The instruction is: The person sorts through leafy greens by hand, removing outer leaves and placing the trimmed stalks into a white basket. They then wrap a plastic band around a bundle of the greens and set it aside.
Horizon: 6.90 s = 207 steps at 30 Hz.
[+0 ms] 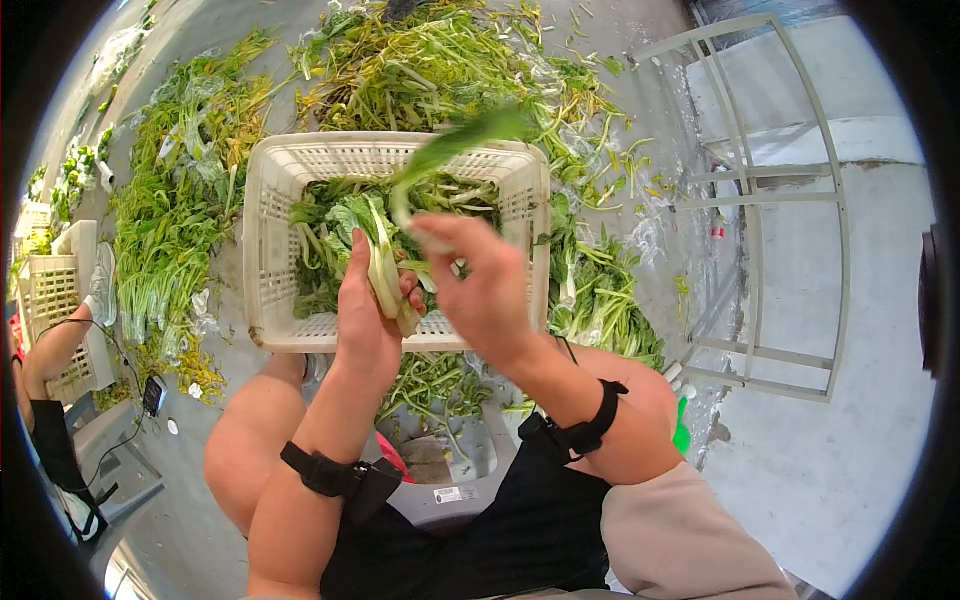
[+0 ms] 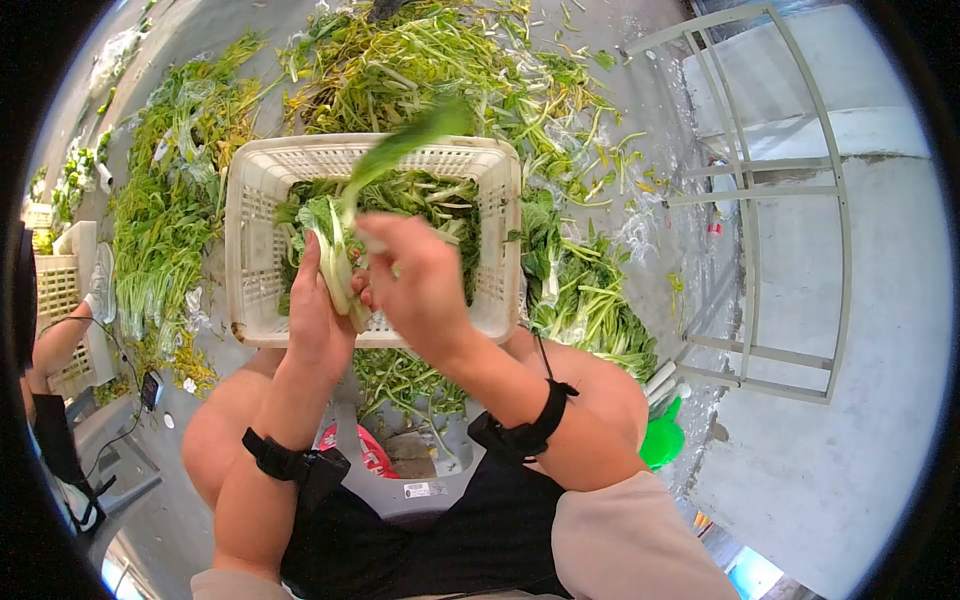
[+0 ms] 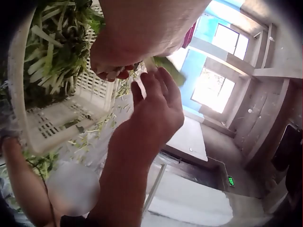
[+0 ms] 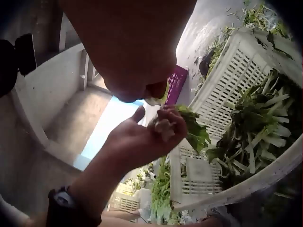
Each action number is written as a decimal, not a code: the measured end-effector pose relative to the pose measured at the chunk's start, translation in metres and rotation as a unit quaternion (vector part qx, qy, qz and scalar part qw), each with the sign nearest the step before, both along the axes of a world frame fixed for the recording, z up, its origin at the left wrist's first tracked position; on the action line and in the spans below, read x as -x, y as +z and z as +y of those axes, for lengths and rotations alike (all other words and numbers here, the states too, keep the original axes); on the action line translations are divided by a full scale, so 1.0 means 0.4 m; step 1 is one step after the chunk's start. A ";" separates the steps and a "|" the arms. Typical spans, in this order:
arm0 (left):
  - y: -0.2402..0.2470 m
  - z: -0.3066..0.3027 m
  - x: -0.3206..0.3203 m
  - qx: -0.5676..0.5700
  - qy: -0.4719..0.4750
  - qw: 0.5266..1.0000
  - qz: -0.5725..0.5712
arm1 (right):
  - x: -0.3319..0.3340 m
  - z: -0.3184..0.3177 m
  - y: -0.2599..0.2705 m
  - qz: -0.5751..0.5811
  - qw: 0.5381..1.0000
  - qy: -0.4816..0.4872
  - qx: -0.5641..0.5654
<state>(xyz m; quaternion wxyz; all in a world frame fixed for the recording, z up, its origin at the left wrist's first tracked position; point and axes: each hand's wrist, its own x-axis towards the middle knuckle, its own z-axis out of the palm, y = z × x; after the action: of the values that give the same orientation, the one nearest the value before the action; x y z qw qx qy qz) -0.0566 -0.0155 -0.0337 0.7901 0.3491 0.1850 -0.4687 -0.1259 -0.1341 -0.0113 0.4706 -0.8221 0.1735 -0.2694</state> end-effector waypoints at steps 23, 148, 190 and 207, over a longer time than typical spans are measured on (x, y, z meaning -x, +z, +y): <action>0.023 0.043 -0.070 -0.158 -0.031 0.975 -0.150 | 0.024 -0.217 0.056 0.210 0.931 -0.031 -0.296; 0.044 0.009 -0.008 -0.091 -0.080 0.988 -0.098 | 0.034 -0.042 -0.013 0.159 0.920 0.067 -0.351; 0.015 -0.004 0.012 -0.011 -0.104 0.995 -0.007 | 0.024 -0.074 0.014 0.108 0.828 0.108 -0.539; -0.006 0.021 0.003 -0.174 -0.057 0.978 -0.102 | 0.021 -0.094 -0.001 0.122 0.860 -0.070 -0.490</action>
<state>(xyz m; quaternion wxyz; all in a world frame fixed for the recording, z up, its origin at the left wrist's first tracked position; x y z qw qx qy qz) -0.0579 -0.0069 -0.0363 0.7043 0.5369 0.1618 -0.4353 -0.1344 -0.1717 -0.0119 0.7676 -0.4976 0.3960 -0.0794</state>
